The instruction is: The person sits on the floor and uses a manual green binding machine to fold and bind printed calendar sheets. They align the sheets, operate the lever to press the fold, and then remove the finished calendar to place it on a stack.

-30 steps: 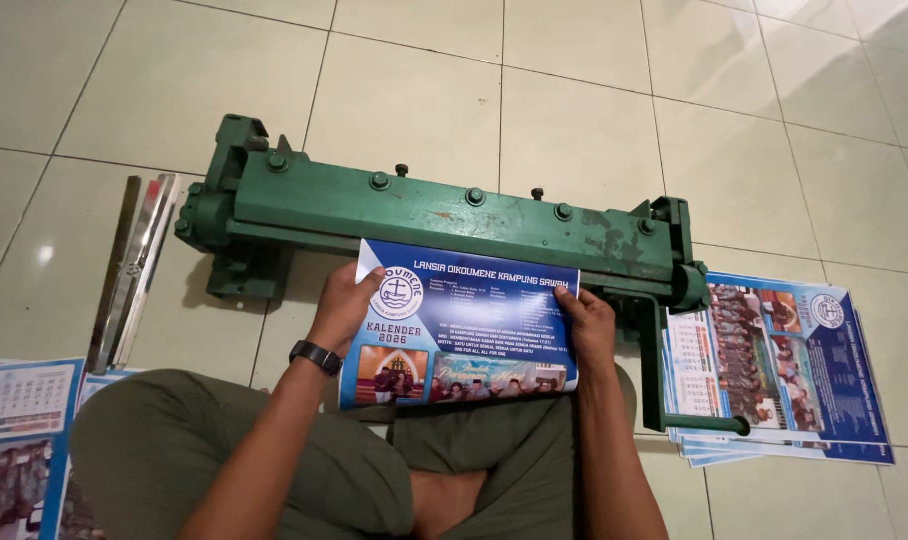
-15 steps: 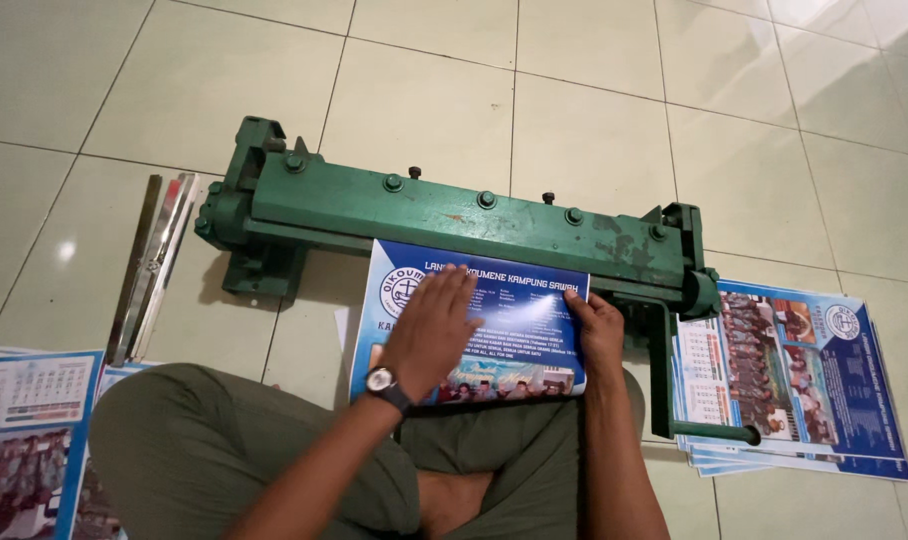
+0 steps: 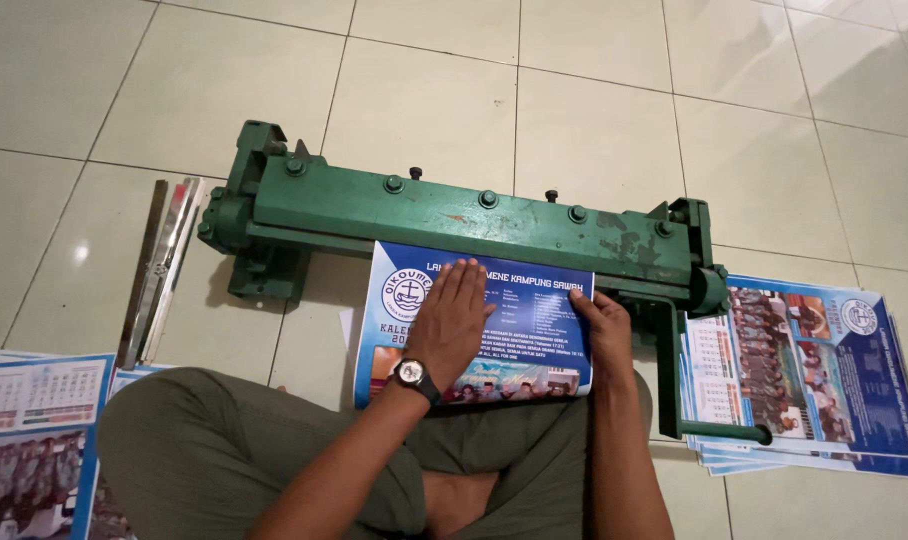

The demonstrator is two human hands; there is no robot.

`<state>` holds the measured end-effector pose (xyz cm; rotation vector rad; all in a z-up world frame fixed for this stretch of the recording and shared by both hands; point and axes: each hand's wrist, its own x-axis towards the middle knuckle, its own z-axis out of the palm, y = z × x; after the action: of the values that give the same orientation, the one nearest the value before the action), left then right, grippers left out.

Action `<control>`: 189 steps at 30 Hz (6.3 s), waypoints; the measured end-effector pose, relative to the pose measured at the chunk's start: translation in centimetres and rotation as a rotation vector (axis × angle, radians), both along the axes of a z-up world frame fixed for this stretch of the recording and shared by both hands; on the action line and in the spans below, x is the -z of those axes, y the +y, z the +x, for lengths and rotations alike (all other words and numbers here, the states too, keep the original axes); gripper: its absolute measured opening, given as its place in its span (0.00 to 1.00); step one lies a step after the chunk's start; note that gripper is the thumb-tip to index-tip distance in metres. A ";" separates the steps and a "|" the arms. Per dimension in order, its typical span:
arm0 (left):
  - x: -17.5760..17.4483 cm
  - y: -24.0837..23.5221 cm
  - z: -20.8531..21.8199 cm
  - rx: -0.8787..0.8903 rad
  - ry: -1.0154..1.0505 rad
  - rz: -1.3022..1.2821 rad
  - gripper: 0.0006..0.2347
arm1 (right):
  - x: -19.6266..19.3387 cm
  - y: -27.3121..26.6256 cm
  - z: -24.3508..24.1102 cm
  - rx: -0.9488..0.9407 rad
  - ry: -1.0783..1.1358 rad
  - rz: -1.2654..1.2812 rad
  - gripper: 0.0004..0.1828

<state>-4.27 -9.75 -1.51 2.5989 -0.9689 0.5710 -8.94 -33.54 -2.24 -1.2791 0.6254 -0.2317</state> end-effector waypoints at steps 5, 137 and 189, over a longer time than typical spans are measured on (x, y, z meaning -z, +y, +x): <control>0.4 -0.6 0.2 -0.030 -0.036 -0.021 0.24 | -4.9 2.7 -1.4 -0.025 0.042 -0.028 0.12; -7.0 13.0 18.1 -0.050 0.401 0.155 0.23 | -6.1 -27.1 20.7 0.760 0.218 -0.479 0.21; -7.7 10.7 -3.0 -0.237 1.621 -1.604 0.09 | -4.7 0.0 -3.6 0.045 -0.012 -0.079 0.22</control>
<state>-7.29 0.97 6.19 0.9202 0.3644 -0.5753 -12.53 -33.52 2.49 -1.3400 0.6406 -0.3033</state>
